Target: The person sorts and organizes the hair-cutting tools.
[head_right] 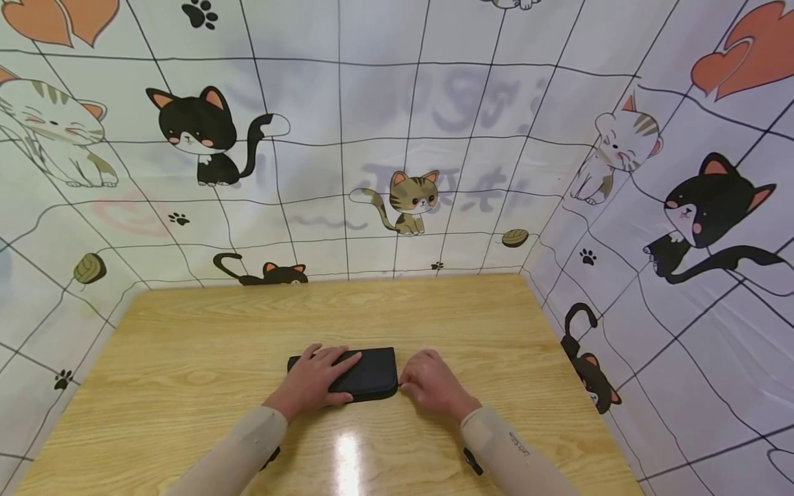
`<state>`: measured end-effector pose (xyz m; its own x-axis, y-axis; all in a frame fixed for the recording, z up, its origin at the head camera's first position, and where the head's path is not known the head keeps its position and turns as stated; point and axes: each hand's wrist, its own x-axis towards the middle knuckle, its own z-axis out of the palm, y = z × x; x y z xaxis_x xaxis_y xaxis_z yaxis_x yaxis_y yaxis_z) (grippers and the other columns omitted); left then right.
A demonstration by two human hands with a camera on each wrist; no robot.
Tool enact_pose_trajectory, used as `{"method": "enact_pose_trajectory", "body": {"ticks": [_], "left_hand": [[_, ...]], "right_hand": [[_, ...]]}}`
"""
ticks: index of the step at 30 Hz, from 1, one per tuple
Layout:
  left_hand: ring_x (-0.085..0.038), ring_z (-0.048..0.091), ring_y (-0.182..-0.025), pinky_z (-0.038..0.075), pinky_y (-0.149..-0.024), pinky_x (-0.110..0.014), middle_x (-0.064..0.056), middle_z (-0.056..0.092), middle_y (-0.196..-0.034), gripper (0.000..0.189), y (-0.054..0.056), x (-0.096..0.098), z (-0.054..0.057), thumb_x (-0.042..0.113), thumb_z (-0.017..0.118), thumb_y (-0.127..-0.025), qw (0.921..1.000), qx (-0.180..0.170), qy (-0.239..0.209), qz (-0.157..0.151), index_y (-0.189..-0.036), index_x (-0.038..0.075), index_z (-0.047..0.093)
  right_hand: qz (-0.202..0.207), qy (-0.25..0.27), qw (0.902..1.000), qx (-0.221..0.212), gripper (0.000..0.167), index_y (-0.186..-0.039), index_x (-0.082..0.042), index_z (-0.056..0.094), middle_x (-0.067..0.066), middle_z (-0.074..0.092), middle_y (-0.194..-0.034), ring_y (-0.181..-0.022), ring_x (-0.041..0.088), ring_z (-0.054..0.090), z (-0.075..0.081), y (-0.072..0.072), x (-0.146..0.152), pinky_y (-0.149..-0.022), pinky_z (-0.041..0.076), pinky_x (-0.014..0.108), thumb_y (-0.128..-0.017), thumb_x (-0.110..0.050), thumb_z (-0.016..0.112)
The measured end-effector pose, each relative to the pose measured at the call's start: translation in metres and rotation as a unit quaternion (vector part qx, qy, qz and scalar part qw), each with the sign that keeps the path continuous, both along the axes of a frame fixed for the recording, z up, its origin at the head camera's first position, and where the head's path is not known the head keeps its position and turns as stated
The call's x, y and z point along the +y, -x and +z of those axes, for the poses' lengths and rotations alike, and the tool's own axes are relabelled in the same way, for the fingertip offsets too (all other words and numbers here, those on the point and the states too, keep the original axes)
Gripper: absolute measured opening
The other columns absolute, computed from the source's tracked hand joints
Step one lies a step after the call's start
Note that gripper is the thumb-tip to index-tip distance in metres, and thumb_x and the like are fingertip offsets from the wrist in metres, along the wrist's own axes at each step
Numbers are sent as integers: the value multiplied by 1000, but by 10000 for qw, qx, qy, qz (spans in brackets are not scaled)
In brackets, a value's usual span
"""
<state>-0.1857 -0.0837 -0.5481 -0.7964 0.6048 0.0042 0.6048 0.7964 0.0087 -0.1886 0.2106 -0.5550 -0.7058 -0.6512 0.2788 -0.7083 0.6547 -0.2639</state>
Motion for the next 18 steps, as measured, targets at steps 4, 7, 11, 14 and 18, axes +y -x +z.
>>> {"method": "enact_pose_trajectory", "body": {"ticks": [4, 7, 11, 14, 18], "left_hand": [[-25, 47, -135, 30, -117, -51, -5, 44, -151, 77, 0, 0, 1, 68, 53, -87, 10000, -14, 27, 11, -152, 32, 33], [-25, 47, -135, 30, -116, -51, -6, 45, -151, 77, 0, 0, 1, 68, 54, -87, 10000, -26, 9, 4, -152, 32, 34], [-25, 48, -134, 30, -116, -51, -6, 45, -150, 77, 1, 0, 0, 68, 55, -87, 10000, -21, 3, -12, -152, 32, 35], [-25, 48, -134, 30, -116, -51, -6, 46, -150, 78, 1, 0, 0, 68, 55, -87, 10000, -14, 0, -12, -152, 32, 35], [-25, 49, -134, 30, -116, -51, -6, 46, -150, 78, 1, 0, -2, 69, 54, -86, 10000, 27, 21, -17, -152, 32, 34]], "right_hand": [[47, 95, 9999, 86, 11, -77, -25, 71, -15, 67, -79, -86, 7, 62, -1, -2, -1, -93, 43, 37, -79, -19, 80], [198, 147, 9997, 76, 10, -78, -24, 71, -14, 65, -78, -88, 8, 61, -2, -5, -3, -92, 42, 37, -79, -19, 80], [260, 70, 9996, 43, 9, -79, -24, 71, -14, 63, -77, -90, 8, 60, -1, -10, -8, -93, 42, 36, -80, -21, 79], [160, -46, 9997, 153, 7, -79, -25, 72, -14, 62, -76, -89, 8, 59, -1, -13, -11, -93, 41, 35, -81, -23, 79], [152, -156, 9985, 512, 7, -77, -24, 73, -13, 62, -75, -86, 9, 58, 0, -18, -16, -91, 41, 35, -80, -24, 78]]}}
